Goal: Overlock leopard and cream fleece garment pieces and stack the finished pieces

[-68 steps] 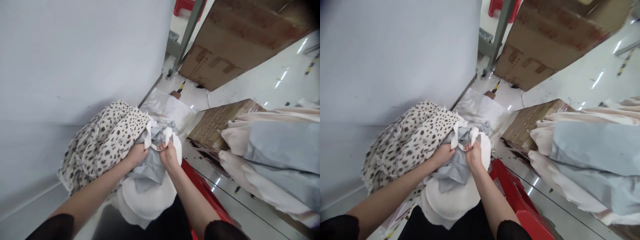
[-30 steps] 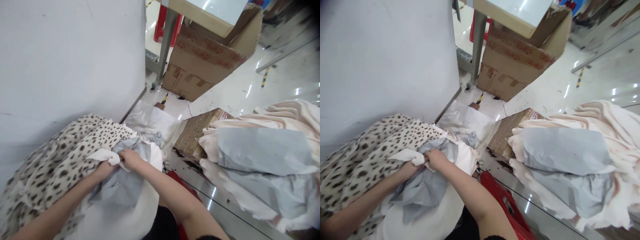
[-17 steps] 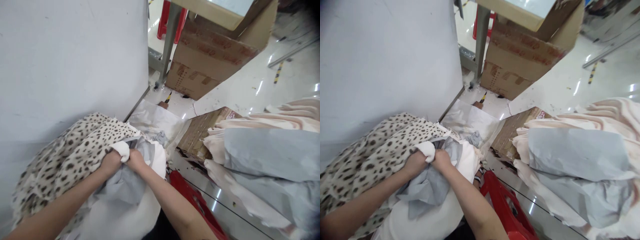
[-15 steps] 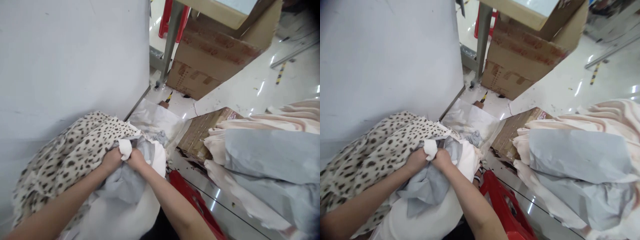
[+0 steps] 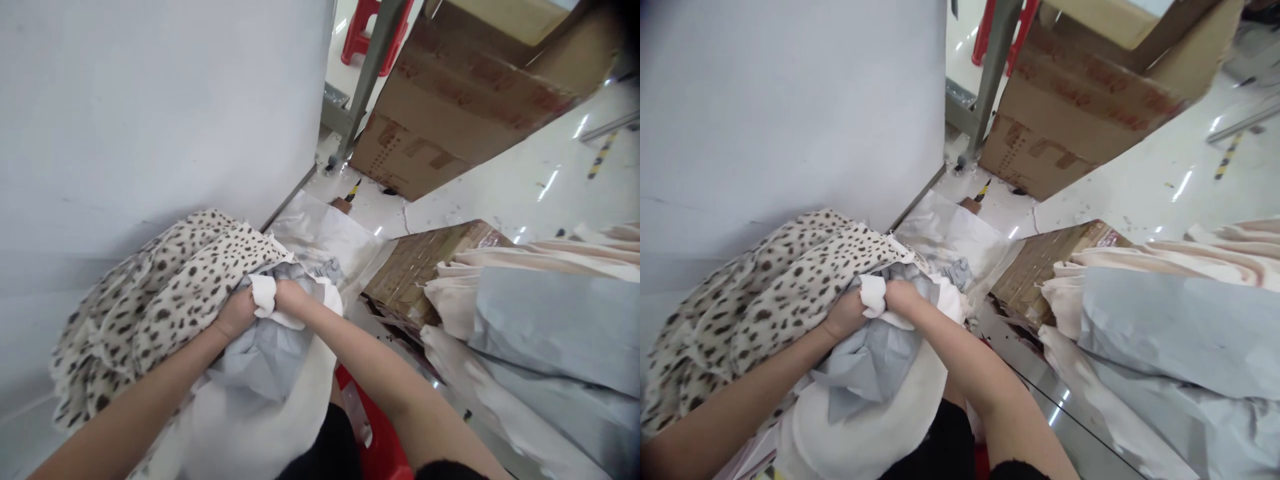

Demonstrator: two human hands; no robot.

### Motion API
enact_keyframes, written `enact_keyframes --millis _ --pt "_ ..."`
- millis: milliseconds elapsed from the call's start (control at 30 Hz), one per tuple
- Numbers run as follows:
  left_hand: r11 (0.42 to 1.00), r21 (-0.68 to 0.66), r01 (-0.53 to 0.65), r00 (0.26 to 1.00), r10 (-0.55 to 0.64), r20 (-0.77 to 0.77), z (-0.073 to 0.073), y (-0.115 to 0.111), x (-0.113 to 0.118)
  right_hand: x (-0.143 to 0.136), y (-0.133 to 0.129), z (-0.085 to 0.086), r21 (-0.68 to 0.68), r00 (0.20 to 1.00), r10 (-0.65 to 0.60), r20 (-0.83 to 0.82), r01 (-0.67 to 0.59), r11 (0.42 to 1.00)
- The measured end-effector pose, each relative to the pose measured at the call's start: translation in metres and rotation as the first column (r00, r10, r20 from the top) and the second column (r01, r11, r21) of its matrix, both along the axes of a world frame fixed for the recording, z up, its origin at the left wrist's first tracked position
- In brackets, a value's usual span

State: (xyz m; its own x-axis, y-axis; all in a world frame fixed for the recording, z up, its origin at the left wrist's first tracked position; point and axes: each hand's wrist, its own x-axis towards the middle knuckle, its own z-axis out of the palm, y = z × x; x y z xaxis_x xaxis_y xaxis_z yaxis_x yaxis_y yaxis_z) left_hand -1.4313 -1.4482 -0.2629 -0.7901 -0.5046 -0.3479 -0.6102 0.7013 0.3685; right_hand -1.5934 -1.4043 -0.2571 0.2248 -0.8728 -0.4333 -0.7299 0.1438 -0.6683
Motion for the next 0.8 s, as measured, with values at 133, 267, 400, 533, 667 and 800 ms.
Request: enact_keyframes --millis 133,267,400,533,667,800 --pt "0.991 0.123 0.059 0.997 -0.054 -0.047 0.002 0.005 0.005 0.0 0.005 -0.001 -0.041 0.995 0.039 -0.089 -0.043 0.998" --pt "0.977 0.166 0.132 0.989 -0.141 0.045 0.025 0.012 -0.001 -0.001 0.004 -0.01 -0.054 0.983 0.08 -0.168 -0.09 0.994" --pt "0.973 0.196 0.119 0.982 -0.145 0.122 0.053 0.025 -0.014 -0.004 0.002 -0.008 -0.061 0.969 0.09 -0.231 -0.107 0.992" --pt "0.993 0.109 -0.034 0.997 0.025 0.076 0.097 0.077 0.027 -0.006 0.012 0.016 -0.116 0.957 0.063 -0.284 -0.1 0.988" --pt "0.818 0.255 -0.515 0.834 0.547 -0.069 0.131 0.153 0.138 0.006 0.027 0.031 -0.216 0.977 0.155 -0.145 -0.184 0.959" --pt "0.321 0.127 -0.939 0.343 0.907 0.244 0.11 0.187 0.218 0.023 0.029 0.03 -0.209 0.976 0.198 -0.094 -0.214 0.954"
